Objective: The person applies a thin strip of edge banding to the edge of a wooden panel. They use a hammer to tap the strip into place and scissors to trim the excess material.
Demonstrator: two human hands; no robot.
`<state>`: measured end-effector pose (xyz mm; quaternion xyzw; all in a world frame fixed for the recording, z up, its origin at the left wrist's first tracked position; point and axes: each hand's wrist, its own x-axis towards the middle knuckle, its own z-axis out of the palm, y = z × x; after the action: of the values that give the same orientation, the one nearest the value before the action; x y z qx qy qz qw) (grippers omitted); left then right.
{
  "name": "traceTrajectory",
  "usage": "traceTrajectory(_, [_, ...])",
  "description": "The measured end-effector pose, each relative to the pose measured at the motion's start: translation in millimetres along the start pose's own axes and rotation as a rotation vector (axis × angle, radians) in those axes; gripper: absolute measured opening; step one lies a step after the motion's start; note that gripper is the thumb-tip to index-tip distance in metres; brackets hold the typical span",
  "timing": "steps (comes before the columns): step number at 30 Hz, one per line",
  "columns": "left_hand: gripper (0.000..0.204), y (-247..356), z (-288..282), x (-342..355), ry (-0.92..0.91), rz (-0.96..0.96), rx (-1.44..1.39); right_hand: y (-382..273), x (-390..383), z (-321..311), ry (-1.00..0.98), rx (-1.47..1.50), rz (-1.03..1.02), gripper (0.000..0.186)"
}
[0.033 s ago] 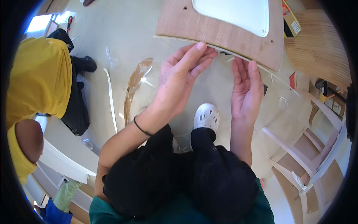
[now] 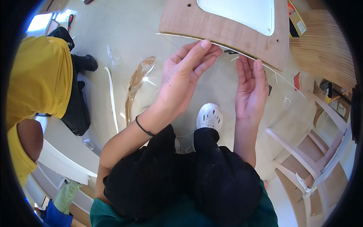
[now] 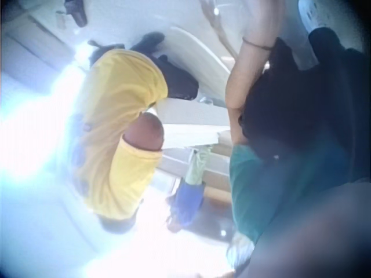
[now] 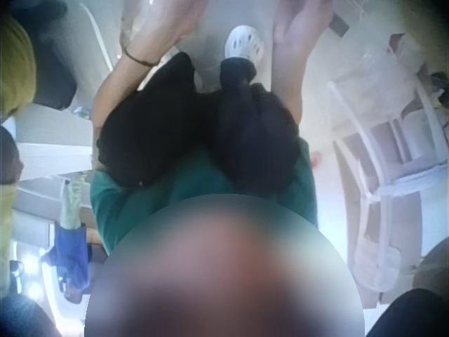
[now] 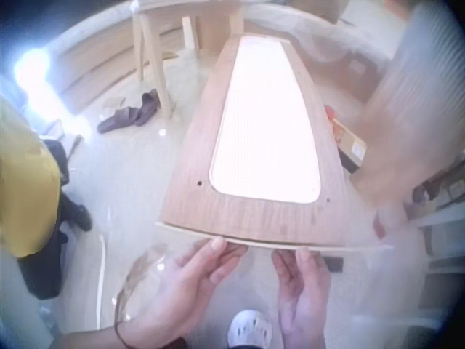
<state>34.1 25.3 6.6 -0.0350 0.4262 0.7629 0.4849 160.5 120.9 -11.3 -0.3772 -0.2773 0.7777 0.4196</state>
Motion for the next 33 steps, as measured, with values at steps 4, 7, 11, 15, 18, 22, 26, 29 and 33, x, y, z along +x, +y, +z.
traceTrajectory(4, [0.042, -2, 0, 3, -0.007, 0.014, -0.014, 0, 2, 0, -0.015, -0.075, 0.004, 0.034])
traceTrajectory(7, [0.041, -2, 1, 7, -0.045, 0.005, -0.067, 1, 7, 1, -0.029, -0.050, 0.000, 0.028])
traceTrajectory(11, [0.038, -4, 1, 7, -0.038, 0.028, -0.050, 2, 7, 2, -0.035, -0.017, -0.009, 0.021])
traceTrajectory(15, [0.036, -6, 0, 8, -0.026, 0.045, 0.004, 2, 8, 1, -0.035, -0.024, -0.006, 0.021])
traceTrajectory(18, [0.036, -6, 0, 9, -0.019, 0.052, 0.015, 1, 9, 0, -0.024, -0.032, -0.007, 0.021])
traceTrajectory(22, [0.038, -5, 3, 9, -0.008, 0.059, -0.013, 2, 9, 1, -0.020, -0.038, -0.008, 0.021])
traceTrajectory(26, [0.038, -4, 3, 10, 0.003, 0.046, 0.001, 2, 10, 2, -0.009, -0.034, -0.007, 0.019])
traceTrajectory(29, [0.036, -4, 3, 10, 0.001, 0.043, 0.016, 2, 10, 2, -0.011, -0.032, -0.008, 0.018])
traceTrajectory(33, [0.037, -4, 2, 10, -0.001, 0.040, 0.004, 3, 10, 2, -0.002, -0.037, -0.006, 0.019])
